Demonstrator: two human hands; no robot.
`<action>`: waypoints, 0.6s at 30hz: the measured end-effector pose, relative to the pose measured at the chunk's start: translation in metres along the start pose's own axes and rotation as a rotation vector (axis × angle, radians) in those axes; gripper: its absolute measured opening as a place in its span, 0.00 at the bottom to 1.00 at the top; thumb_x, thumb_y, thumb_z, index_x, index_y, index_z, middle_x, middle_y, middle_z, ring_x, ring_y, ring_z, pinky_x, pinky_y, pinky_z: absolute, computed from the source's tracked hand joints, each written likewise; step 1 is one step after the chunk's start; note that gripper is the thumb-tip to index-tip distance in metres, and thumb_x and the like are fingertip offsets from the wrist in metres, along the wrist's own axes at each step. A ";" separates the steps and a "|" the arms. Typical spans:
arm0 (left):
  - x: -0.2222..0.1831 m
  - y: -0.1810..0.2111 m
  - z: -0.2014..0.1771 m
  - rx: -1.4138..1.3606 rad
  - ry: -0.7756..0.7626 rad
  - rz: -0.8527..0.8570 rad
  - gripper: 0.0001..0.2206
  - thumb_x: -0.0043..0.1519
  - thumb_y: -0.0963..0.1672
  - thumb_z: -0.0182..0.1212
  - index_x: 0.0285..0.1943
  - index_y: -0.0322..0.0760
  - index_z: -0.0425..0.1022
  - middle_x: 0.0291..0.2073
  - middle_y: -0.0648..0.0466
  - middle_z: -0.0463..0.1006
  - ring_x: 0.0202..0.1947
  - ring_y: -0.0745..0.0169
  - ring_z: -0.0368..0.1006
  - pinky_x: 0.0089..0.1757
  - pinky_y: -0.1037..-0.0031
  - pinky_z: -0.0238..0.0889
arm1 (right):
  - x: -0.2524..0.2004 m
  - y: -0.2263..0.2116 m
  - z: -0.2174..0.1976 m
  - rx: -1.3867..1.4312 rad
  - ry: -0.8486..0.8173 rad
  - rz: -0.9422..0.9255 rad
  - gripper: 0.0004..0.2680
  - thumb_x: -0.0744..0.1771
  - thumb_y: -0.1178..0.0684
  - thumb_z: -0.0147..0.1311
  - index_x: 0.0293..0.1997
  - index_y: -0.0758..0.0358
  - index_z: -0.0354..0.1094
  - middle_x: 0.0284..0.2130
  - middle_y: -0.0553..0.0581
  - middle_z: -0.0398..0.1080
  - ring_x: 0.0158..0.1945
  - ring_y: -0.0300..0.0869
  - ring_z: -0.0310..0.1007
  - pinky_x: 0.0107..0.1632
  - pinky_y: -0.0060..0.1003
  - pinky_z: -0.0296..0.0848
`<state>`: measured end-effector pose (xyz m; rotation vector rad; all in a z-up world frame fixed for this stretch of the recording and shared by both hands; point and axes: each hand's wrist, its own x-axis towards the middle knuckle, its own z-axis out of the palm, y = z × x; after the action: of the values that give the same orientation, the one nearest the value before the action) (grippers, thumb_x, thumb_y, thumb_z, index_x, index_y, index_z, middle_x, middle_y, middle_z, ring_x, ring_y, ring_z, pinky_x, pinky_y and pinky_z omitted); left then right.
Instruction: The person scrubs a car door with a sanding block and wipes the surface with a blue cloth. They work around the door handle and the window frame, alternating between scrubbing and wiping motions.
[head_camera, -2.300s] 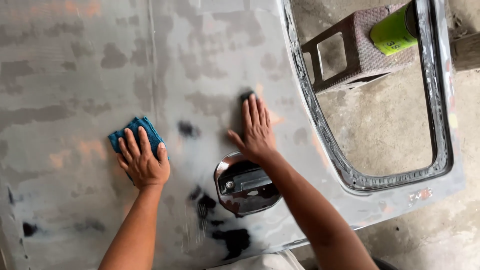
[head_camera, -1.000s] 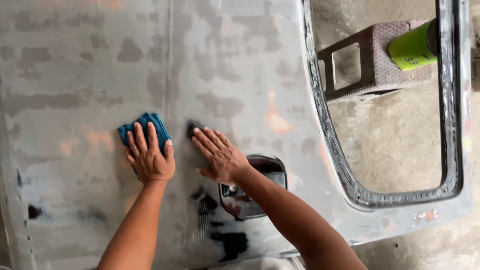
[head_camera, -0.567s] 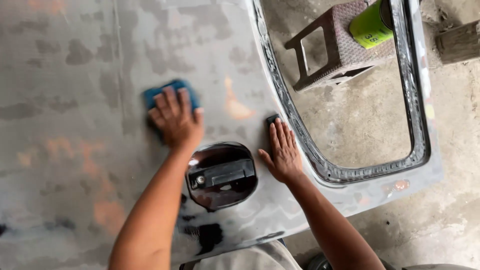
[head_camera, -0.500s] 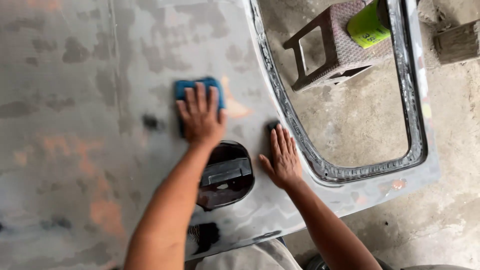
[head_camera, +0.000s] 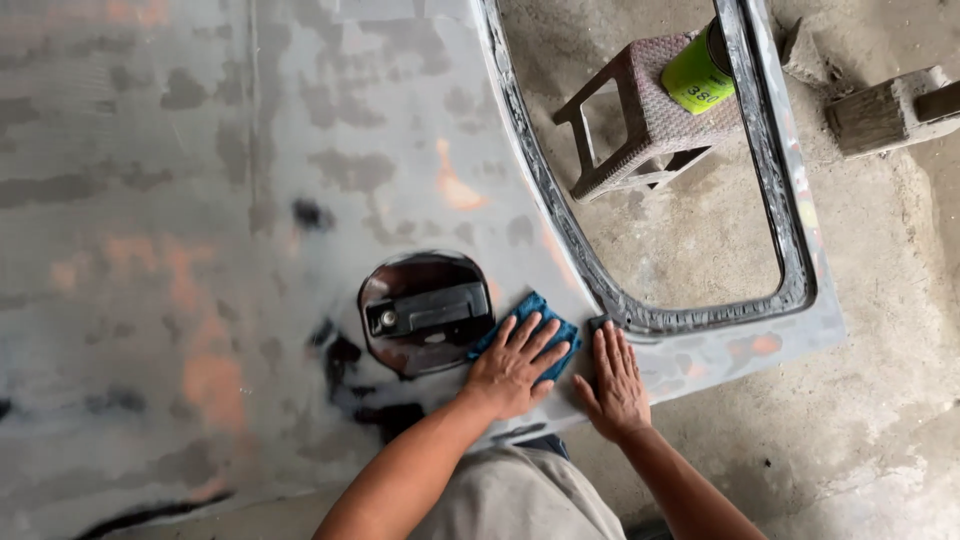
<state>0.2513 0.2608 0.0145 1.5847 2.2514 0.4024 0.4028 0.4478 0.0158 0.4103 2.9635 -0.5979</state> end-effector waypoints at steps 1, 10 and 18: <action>-0.017 0.002 0.003 0.005 0.002 0.000 0.33 0.64 0.55 0.49 0.80 0.52 0.50 0.80 0.49 0.41 0.78 0.41 0.36 0.69 0.44 0.28 | -0.001 -0.001 0.002 0.001 0.005 -0.002 0.32 0.68 0.36 0.43 0.77 0.66 0.37 0.77 0.65 0.36 0.79 0.55 0.31 0.76 0.47 0.33; -0.204 -0.017 0.010 0.086 0.230 -0.250 0.31 0.67 0.57 0.47 0.80 0.54 0.52 0.79 0.51 0.46 0.77 0.41 0.41 0.67 0.40 0.31 | -0.002 -0.047 0.024 -0.078 -0.005 0.185 0.34 0.69 0.31 0.38 0.78 0.67 0.31 0.77 0.64 0.27 0.80 0.53 0.23 0.76 0.47 0.29; -0.290 -0.024 0.030 0.128 0.301 -0.912 0.32 0.66 0.58 0.45 0.81 0.57 0.47 0.80 0.52 0.42 0.78 0.42 0.36 0.68 0.44 0.31 | -0.042 -0.207 0.022 -0.177 -0.397 -0.191 0.36 0.70 0.29 0.37 0.78 0.67 0.24 0.77 0.67 0.23 0.79 0.56 0.20 0.76 0.48 0.25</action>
<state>0.3336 -0.0204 0.0140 0.4132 2.9615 0.2392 0.3859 0.2455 0.0772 -0.0109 2.6550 -0.3750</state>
